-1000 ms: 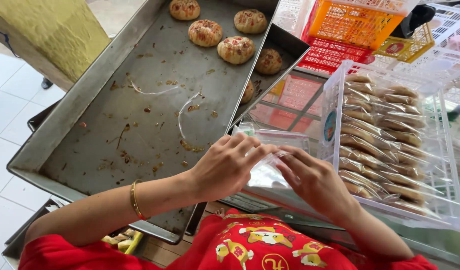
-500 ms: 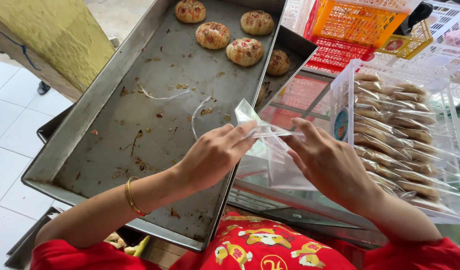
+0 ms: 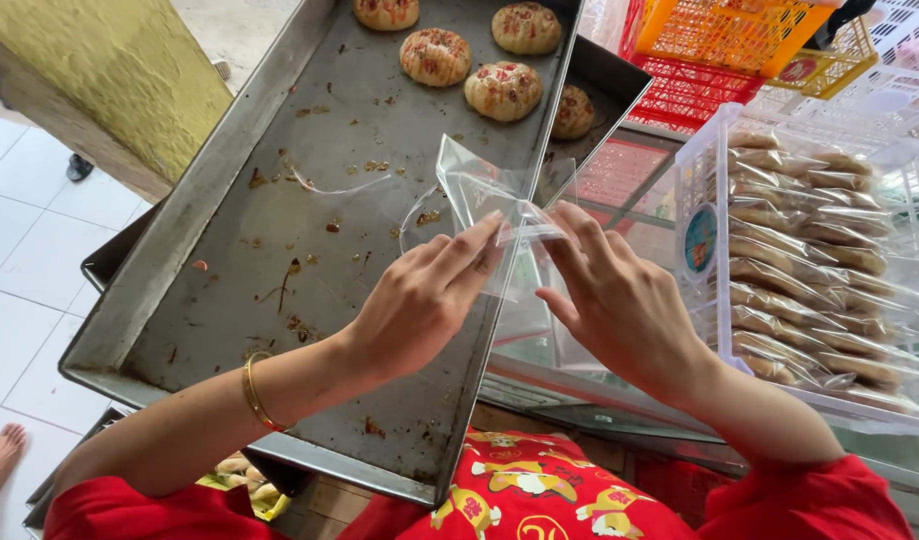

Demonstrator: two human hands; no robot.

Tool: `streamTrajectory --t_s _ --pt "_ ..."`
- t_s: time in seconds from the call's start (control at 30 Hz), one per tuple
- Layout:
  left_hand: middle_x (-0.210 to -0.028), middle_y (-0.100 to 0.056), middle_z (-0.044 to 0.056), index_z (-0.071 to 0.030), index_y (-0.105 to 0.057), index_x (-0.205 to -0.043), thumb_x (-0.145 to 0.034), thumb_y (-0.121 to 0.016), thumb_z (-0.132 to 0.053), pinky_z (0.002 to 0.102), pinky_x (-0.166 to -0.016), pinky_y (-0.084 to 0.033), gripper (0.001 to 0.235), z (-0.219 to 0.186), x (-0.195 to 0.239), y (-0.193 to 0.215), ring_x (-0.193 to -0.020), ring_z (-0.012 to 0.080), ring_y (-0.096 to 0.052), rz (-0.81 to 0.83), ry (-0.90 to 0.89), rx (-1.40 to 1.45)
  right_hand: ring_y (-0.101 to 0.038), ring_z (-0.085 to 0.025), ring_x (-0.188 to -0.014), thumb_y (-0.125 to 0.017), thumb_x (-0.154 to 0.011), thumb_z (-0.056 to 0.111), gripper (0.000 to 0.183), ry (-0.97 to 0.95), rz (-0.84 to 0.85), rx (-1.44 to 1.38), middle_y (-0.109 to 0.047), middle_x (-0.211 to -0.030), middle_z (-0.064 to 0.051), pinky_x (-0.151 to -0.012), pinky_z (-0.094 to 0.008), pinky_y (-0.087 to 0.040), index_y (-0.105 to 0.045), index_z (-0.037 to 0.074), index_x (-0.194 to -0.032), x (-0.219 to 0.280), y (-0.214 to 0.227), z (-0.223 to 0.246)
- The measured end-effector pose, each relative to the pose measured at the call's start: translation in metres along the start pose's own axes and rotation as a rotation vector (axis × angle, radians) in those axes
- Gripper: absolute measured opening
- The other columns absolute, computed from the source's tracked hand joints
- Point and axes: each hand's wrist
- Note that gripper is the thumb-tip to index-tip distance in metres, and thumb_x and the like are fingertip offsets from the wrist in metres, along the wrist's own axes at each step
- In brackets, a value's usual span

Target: Packaging individual pastries into plastic bags and arranging them into a display tray.

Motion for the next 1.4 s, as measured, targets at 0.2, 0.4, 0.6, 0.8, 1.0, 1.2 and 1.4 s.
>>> streamTrajectory --t_s 0.2,0.4,0.6,0.8,1.0,1.2,1.4 --pt "-0.144 -0.057 0.020 0.009 -0.055 -0.144 -0.093 -0.064 0.004 0.037 -0.091 -0.058 0.052 0.031 0.015 -0.005 -0.101 0.0256 -0.068 0.001 0.051 -0.108 -0.058 -0.034 -0.125 -0.073 -0.090 0.048 0.070 0.122 -0.074 -0.086 -0.044 -0.150 -0.021 -0.090 -0.045 -0.057 -0.047 0.016 -0.146 -0.020 -0.019 -0.004" --pt "-0.145 -0.057 0.019 0.007 -0.053 -0.147 -0.091 -0.063 0.007 0.036 -0.099 -0.059 0.057 0.103 0.025 0.017 -0.119 0.0328 -0.069 -0.080 0.271 -0.155 -0.028 -0.040 -0.158 -0.067 -0.098 0.055 0.090 0.176 -0.375 -0.275 -0.028 -0.168 -0.022 -0.131 -0.056 -0.026 -0.021 0.017 -0.165 -0.062 -0.065 -0.046" --pt "-0.145 -0.056 0.023 0.008 -0.052 -0.148 -0.091 -0.064 0.010 0.041 -0.093 -0.058 0.058 0.146 0.034 0.029 -0.110 0.0374 -0.069 -0.069 0.483 -0.240 -0.044 -0.040 -0.154 -0.067 -0.110 0.050 0.090 -0.157 -0.422 -0.616 -0.046 -0.160 -0.023 -0.130 -0.051 -0.031 -0.010 0.013 -0.170 -0.168 -0.160 -0.135" --pt "-0.148 -0.054 0.023 0.006 -0.052 -0.148 -0.090 -0.061 0.010 0.036 -0.092 -0.060 0.060 0.164 0.052 0.008 -0.113 0.0357 -0.070 -0.058 0.536 -0.252 -0.049 -0.039 -0.144 -0.057 -0.106 0.056 0.091 -0.525 -0.256 -0.404 -0.063 -0.143 -0.018 -0.120 -0.069 -0.005 0.000 0.018 -0.166 -0.234 -0.224 -0.174" --pt "-0.144 -0.057 0.023 0.008 -0.054 -0.143 -0.085 -0.063 0.010 0.039 -0.096 -0.057 0.059 0.158 0.054 0.004 -0.116 0.0384 -0.068 -0.089 0.472 -0.282 -0.037 -0.048 -0.143 -0.044 -0.104 0.065 0.092 -0.602 -0.188 0.004 -0.060 -0.144 -0.021 -0.102 -0.078 0.020 0.011 0.019 -0.162 -0.253 -0.254 -0.197" --pt "-0.142 -0.057 0.019 0.006 -0.055 -0.143 -0.087 -0.063 0.007 0.040 -0.093 -0.057 0.057 0.144 0.053 0.002 -0.110 0.0367 -0.069 -0.101 0.500 -0.145 -0.028 -0.050 -0.149 -0.032 -0.105 0.075 0.098 -0.695 0.048 0.202 -0.061 -0.138 -0.029 -0.103 -0.071 0.026 0.019 0.016 -0.165 -0.247 -0.254 -0.190" --pt "-0.142 -0.057 0.016 0.003 -0.055 -0.144 -0.086 -0.061 0.007 0.040 -0.091 -0.057 0.058 0.139 0.054 0.003 -0.111 0.0349 -0.068 -0.113 0.595 0.031 -0.021 -0.052 -0.149 -0.029 -0.103 0.079 0.101 -0.664 0.074 0.218 -0.052 -0.149 -0.026 -0.103 -0.070 0.028 0.020 0.012 -0.162 -0.245 -0.267 -0.200"
Point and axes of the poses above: each hand's wrist, its own x-axis away from the middle knuckle, its own y-axis out of the back of the hand, z = x × y
